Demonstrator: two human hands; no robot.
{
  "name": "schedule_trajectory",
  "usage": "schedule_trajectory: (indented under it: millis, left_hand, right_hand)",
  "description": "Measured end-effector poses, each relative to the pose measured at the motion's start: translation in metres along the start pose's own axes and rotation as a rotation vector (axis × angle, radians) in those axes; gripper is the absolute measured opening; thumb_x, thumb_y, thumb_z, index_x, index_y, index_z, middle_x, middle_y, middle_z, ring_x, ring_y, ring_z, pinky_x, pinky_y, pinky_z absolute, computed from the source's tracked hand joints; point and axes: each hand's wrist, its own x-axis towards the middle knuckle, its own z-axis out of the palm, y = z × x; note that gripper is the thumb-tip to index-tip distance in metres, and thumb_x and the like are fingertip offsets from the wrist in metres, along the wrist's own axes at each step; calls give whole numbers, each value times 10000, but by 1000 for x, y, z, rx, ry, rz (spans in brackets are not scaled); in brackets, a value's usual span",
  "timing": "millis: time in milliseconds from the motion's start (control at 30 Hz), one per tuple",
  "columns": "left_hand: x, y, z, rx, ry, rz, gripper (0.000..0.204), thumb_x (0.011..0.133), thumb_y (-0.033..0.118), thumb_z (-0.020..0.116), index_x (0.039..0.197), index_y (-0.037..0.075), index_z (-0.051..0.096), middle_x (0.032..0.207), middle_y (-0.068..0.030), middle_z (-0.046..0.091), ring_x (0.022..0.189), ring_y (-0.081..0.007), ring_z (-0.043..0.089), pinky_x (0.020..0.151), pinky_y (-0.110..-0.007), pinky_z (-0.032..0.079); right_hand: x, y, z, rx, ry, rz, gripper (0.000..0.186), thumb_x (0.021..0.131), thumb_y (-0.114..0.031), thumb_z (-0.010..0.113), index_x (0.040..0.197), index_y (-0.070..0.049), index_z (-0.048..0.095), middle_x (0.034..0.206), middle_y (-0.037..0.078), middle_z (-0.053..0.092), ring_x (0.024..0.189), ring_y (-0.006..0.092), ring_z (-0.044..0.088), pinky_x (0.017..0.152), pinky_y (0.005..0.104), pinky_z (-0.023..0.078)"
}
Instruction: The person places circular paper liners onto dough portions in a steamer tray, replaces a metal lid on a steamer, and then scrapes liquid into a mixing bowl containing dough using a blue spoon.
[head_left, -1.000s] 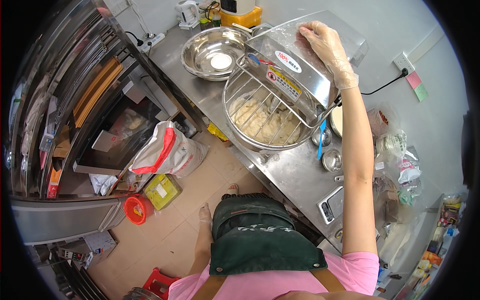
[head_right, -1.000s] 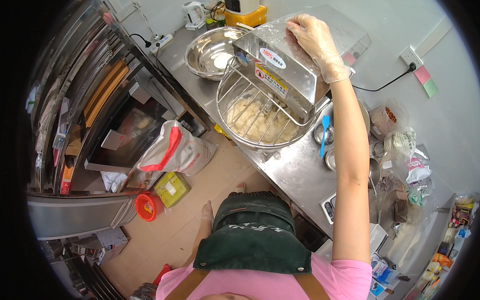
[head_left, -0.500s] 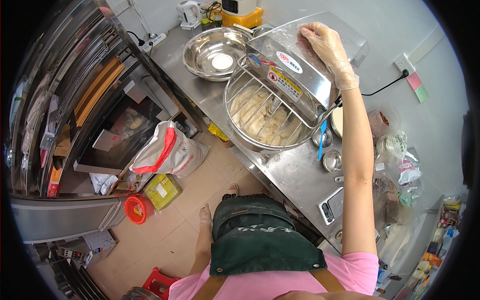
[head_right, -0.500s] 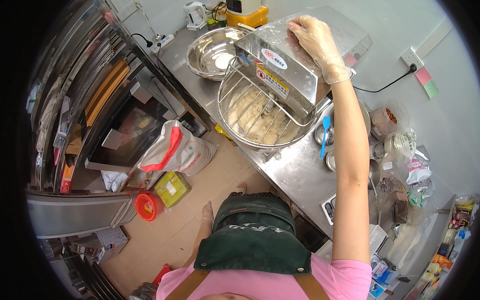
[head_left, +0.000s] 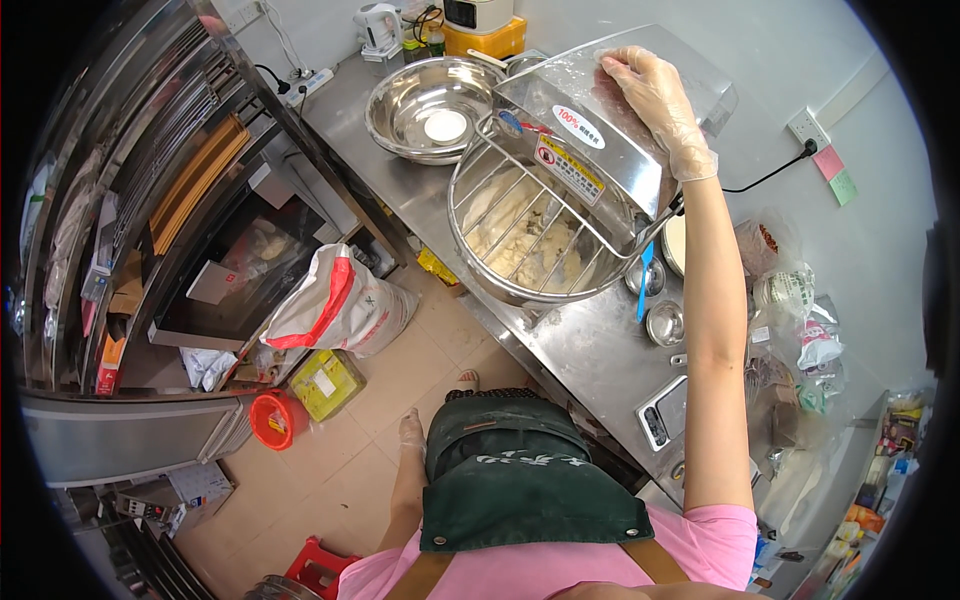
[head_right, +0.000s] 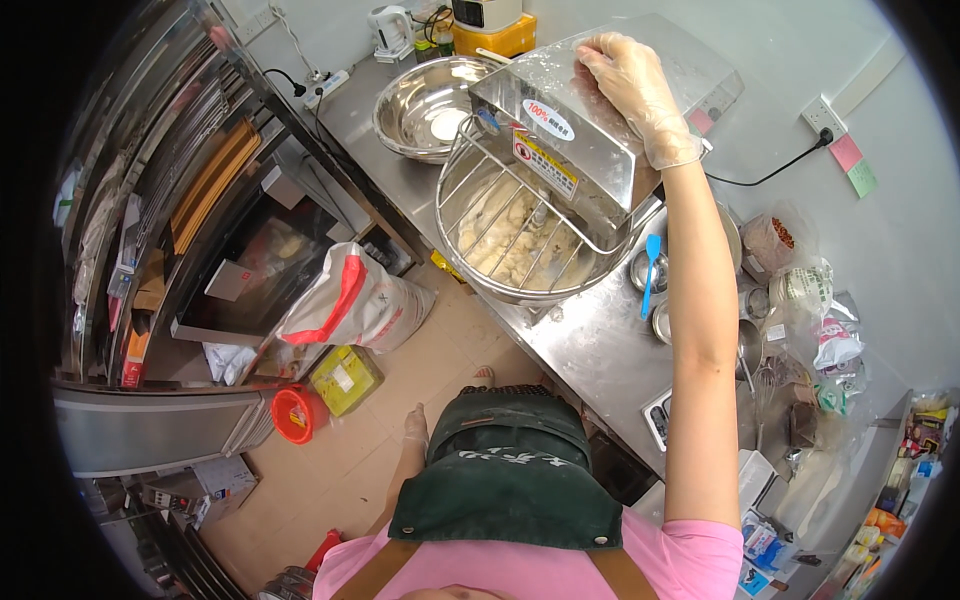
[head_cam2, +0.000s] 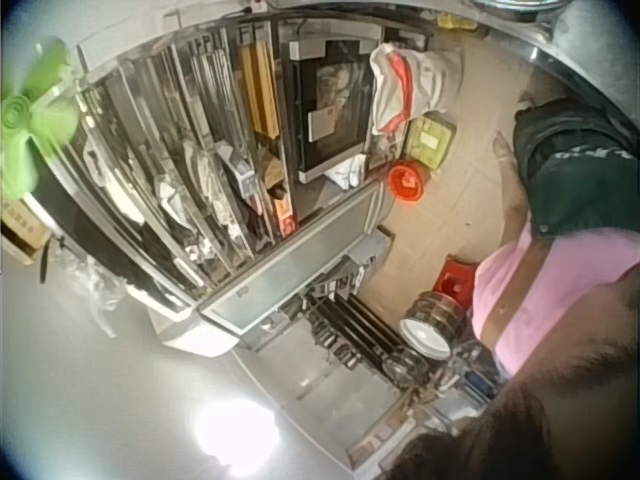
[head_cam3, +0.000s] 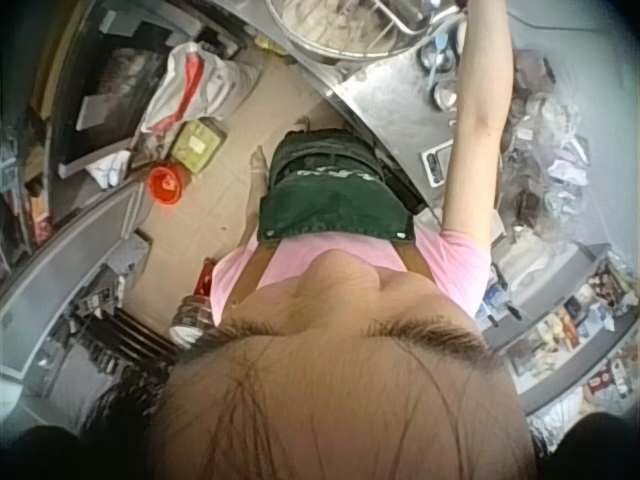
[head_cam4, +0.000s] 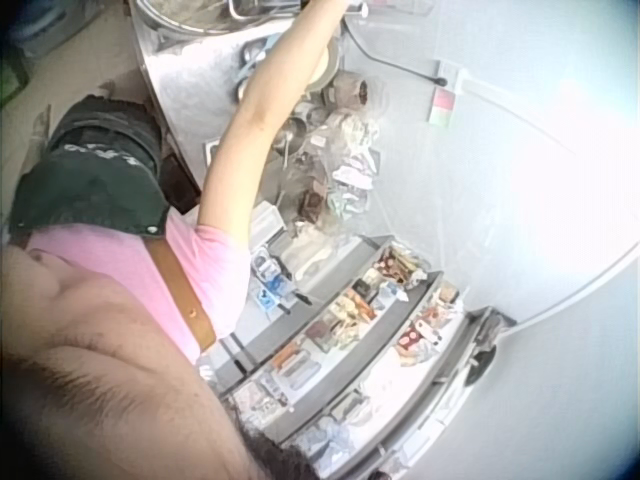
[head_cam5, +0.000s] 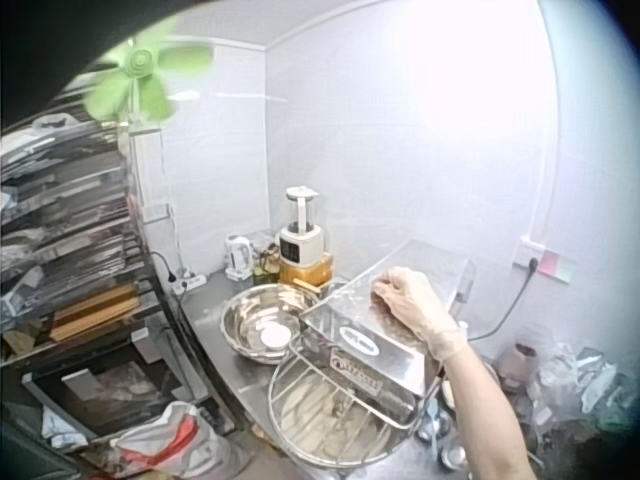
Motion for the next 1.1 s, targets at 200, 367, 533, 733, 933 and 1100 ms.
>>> schedule_trajectory:
  millis: [200,367,533,733,933,1100]
  left_hand:
    - [-1,3,-3,37,-27,-20,643,901,511,472,1138,-72,606,1157,-310,589,1133,-421,548,966,-441,418]
    - [-7,8,-4,-12,-17,-52,641,926,497,453,1105,-96,615,1131,-301,608,1127,-395,559,957,-408,418]
    - [-10,11,-6,-11,-11,-57,633,924,493,462,1118,-91,611,1140,-297,606,1126,-391,561,959,-408,420]
    - [-10,12,-6,-8,-31,-49,644,897,510,484,1146,-73,598,1170,-304,586,1137,-413,548,969,-435,415]
    - [-2,5,-3,-1,-48,-41,634,905,500,478,1152,-73,589,1168,-305,586,1138,-416,546,971,-439,413]
    - [-1,5,0,16,-13,-24,633,921,492,471,1090,-101,618,1105,-305,616,1089,-395,577,940,-416,426]
  right_hand:
    - [0,0,0,14,-3,15,249,897,-199,567,978,16,661,799,124,680,712,198,643,689,306,502]
    - [0,1,0,14,-10,8,247,898,-195,564,986,15,661,803,125,682,719,201,646,692,307,503]
    - [0,-1,-1,38,-17,29,241,901,-193,567,974,17,659,783,116,674,691,180,634,668,298,501]
    - [-1,1,1,60,-15,43,242,900,-197,568,963,17,661,781,118,673,688,183,634,666,301,499]
    - [1,0,0,12,-14,16,247,895,-202,564,953,15,667,799,135,680,719,222,648,694,315,500]
    - [1,2,0,6,-15,10,248,895,-202,561,958,13,668,802,139,680,724,232,649,700,320,500]
